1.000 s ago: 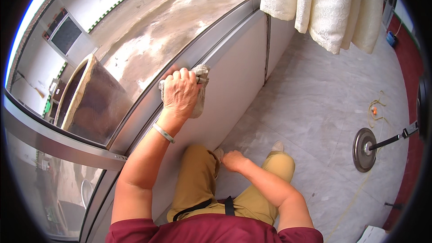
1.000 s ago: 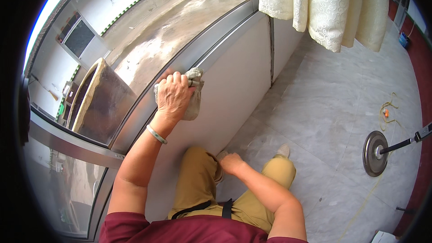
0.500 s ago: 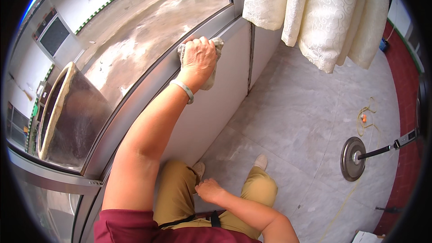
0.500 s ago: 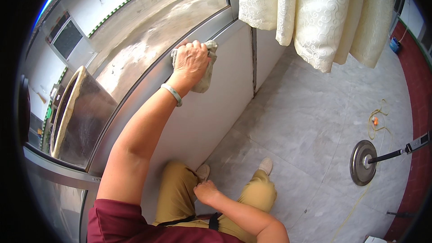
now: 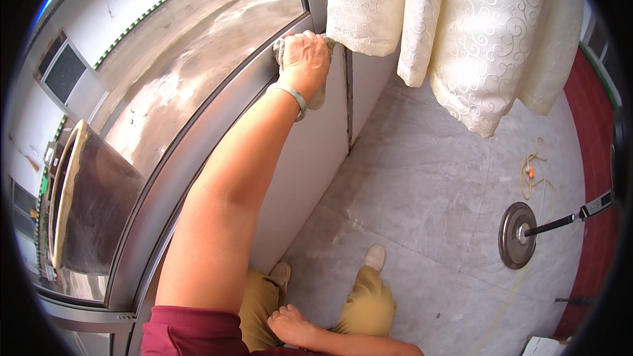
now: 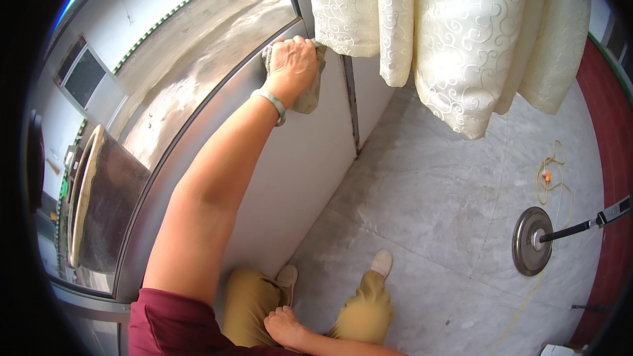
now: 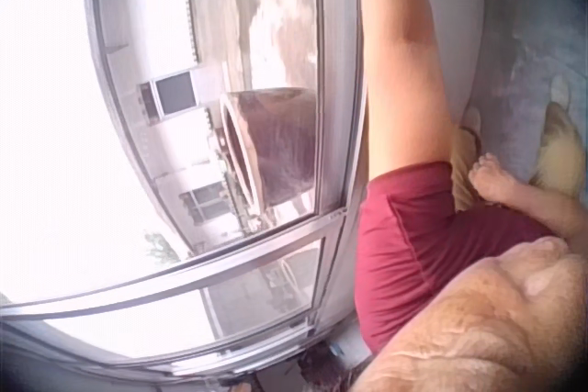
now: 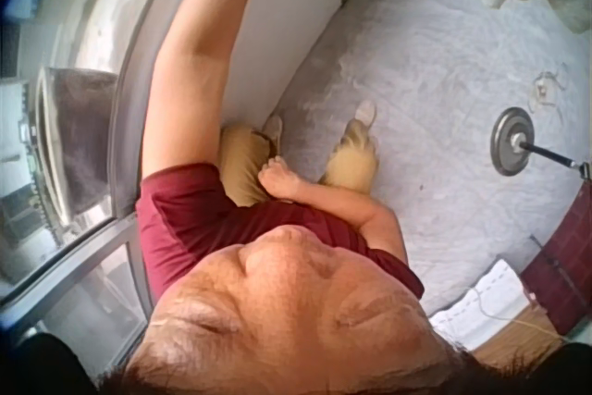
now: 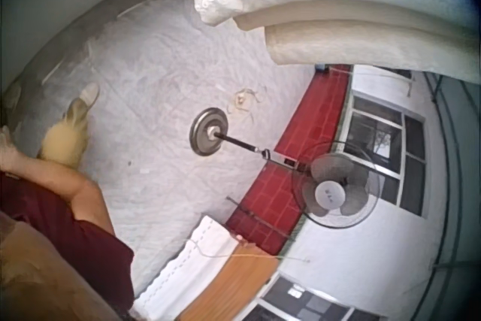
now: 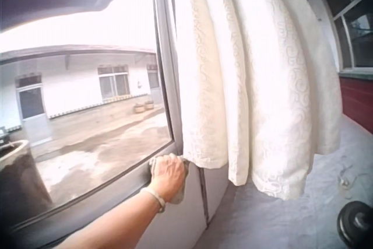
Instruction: The person kneels on the floor and wipes the lower metal track of a sliding window using a cloth. They repeatedly rub the track back and forth along its length, occasionally adjusting the cloth, to remove dirt and debris.
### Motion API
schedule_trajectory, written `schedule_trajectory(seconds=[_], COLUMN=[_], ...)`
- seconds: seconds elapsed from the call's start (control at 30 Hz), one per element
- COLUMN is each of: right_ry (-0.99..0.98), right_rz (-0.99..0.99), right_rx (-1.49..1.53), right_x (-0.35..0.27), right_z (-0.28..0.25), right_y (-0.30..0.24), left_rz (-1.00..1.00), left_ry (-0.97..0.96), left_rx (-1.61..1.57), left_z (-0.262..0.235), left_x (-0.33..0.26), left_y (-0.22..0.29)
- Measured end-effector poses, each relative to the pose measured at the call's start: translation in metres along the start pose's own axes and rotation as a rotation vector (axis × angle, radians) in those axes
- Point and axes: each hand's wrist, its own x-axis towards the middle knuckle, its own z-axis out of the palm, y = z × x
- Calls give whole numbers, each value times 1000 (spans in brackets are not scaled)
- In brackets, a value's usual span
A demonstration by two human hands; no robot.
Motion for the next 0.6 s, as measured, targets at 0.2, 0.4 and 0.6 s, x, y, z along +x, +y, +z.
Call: schedule_trajectory(seconds=[0.2,0.4,0.6], right_ry=[188,134,-101], right_rz=[81,163,438], right_rx=[-7,-77,-76], right_x=[-1,-5,10], right_z=[-3,2,-19], right_y=[14,25,57], left_rz=[-20,-40,-51], left_ry=[-26,-7,56], left_rx=[23,-35,-49], left_z=[17,27,28], left_x=[47,60,43], left_y=[20,30,23])
